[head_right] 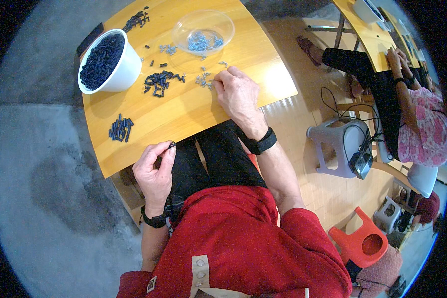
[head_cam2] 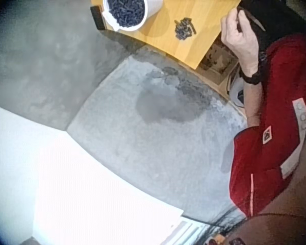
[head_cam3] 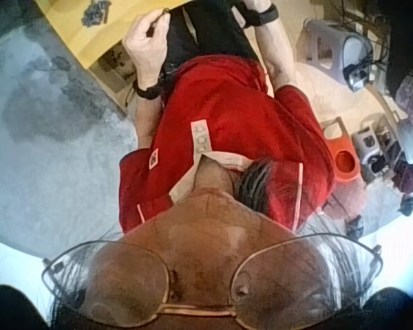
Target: Assembling small black and grey plastic components at a work table.
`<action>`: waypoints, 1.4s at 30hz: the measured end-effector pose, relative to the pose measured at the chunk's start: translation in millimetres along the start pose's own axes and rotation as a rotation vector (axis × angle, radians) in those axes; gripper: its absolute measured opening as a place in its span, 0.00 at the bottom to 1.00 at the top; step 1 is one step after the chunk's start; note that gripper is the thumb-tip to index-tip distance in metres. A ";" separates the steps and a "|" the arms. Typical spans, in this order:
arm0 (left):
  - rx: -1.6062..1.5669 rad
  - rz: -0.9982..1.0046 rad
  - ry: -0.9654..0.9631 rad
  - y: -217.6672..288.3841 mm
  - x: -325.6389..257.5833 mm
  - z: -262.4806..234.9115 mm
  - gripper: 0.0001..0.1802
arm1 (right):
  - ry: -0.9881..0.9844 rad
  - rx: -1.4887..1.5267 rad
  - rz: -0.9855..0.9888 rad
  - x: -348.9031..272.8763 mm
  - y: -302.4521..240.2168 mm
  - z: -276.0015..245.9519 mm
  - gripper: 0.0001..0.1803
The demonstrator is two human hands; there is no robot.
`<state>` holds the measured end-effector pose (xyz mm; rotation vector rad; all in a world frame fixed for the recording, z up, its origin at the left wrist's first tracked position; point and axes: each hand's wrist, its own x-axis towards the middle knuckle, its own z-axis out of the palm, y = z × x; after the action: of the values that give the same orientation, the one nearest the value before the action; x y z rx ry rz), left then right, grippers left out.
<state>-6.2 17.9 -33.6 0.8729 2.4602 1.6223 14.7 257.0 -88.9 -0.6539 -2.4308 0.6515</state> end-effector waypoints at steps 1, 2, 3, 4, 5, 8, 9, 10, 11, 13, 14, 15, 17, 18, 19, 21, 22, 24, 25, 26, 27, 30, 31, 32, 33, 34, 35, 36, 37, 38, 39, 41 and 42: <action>-0.001 -0.002 0.001 0.8 0.2 -1.1 0.07 | 0.009 -0.022 -0.026 0.6 -0.6 0.2 0.05; -0.002 -0.003 0.001 1.7 0.2 -2.1 0.07 | 0.010 -0.021 -0.028 -0.8 -1.3 -2.3 0.05; -0.002 -0.001 0.003 2.4 -0.1 -3.4 0.07 | -0.052 0.238 0.135 -4.1 -2.1 -7.8 0.06; -0.014 -0.017 -0.003 2.3 -1.6 -4.7 0.08 | -0.116 0.496 0.298 -8.4 -2.9 -13.9 0.07; -0.026 -0.033 -0.010 2.2 -2.9 -5.6 0.09 | -0.211 0.785 0.393 -12.3 -4.2 -21.7 0.06; -0.061 0.004 0.010 5.2 -4.5 -4.4 0.07 | -0.365 1.331 0.433 -32.0 -14.3 -34.5 0.03; -0.062 0.004 0.011 6.8 -4.3 -3.8 0.07 | -0.376 1.476 0.475 -38.8 -21.3 -38.0 0.04; -0.083 0.012 0.000 8.8 -4.0 -3.5 0.07 | -0.376 1.477 0.475 -44.3 -25.0 -38.1 0.04; -0.103 0.019 -0.010 10.5 -4.1 -3.6 0.07 | -0.426 1.647 0.461 -49.3 -27.6 -36.9 0.04; -0.104 0.030 -0.007 13.4 -5.7 -4.8 0.08 | -0.495 1.882 0.437 -57.5 -33.9 -32.4 0.06; -0.108 0.041 -0.005 14.4 -6.5 -6.1 0.08 | -0.501 1.885 0.436 -61.0 -38.1 -32.5 0.06; -0.103 0.039 0.000 15.2 -7.2 -8.0 0.08 | -0.512 1.908 0.472 -64.1 -43.4 -33.9 0.07; -0.107 0.049 -0.006 16.7 -8.8 -11.0 0.10 | -0.534 1.921 0.456 -70.1 -47.2 -31.3 0.09; -0.104 0.048 -0.001 18.1 -9.6 -12.6 0.10 | -0.540 1.923 0.455 -71.4 -49.6 -31.9 0.09; -0.106 0.040 0.000 19.7 -10.6 -14.1 0.10 | -0.553 1.889 0.470 -72.5 -52.8 -33.4 0.09; -0.105 0.030 0.005 20.3 -12.7 -16.1 0.10 | -0.572 1.857 0.484 -73.7 -59.0 -36.6 0.08; -0.114 0.038 0.011 20.0 -13.3 -16.6 0.10 | -0.573 1.851 0.498 -73.7 -62.2 -38.4 0.08; -0.120 0.043 0.022 19.9 -14.1 -17.3 0.10 | -0.580 1.846 0.511 -75.2 -64.7 -35.9 0.08; -0.136 0.039 0.020 19.9 -14.5 -17.2 0.09 | -0.542 1.773 0.416 -77.1 -64.6 -31.6 0.07; -0.152 0.035 0.018 20.0 -15.0 -17.3 0.09 | -0.502 1.698 0.324 -78.4 -65.1 -28.7 0.06; -0.150 0.033 0.021 20.0 -15.6 -17.8 0.09 | -0.507 1.700 0.324 -80.2 -66.4 -27.8 0.06; -0.164 0.019 0.016 20.2 -17.0 -19.9 0.09 | -0.440 1.617 0.221 -83.1 -76.1 -28.8 0.04; -0.141 0.039 0.011 20.8 -16.9 -20.6 0.09 | -0.407 1.575 0.203 -83.1 -79.1 -28.8 0.04; -0.118 0.058 0.005 21.0 -16.8 -21.1 0.09 | -0.374 1.532 0.185 -83.1 -81.5 -28.5 0.04; -0.117 0.056 0.007 20.5 -16.5 -21.1 0.09 | -0.376 1.534 0.185 -83.0 -83.3 -27.9 0.04; -0.095 0.081 0.011 19.8 -15.9 -20.4 0.09 | -0.372 1.498 0.168 -83.1 -84.5 -27.2 0.04; -0.073 0.106 0.014 19.2 -15.6 -20.1 0.09 | -0.367 1.463 0.152 -83.1 -85.1 -27.1 0.04; -0.073 0.105 0.014 18.9 -15.6 -20.1 0.09 | -0.368 1.463 0.152 -82.9 -85.3 -27.2 0.04; -0.058 0.112 0.017 18.8 -15.5 -20.3 0.08 | -0.376 1.432 0.141 -82.4 -85.6 -27.6 0.04; -0.043 0.118 0.019 18.8 -15.5 -20.4 0.08 | -0.385 1.400 0.129 -81.8 -85.9 -28.1 0.04; -0.043 0.117 0.018 18.8 -15.3 -20.5 0.08 | -0.386 1.401 0.130 -81.1 -85.7 -28.9 0.04; -0.030 0.120 0.016 18.6 -15.0 -20.5 0.08 | -0.400 1.323 0.080 -79.3 -84.1 -31.0 0.04; -0.030 0.119 0.015 18.4 -14.8 -20.7 0.08 | -0.399 1.323 0.081 -78.1 -83.4 -31.8 0.04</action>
<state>6.5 -1.2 -12.3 1.0253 2.4302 1.7041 65.8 158.6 -46.7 -0.0359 -1.6580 2.2338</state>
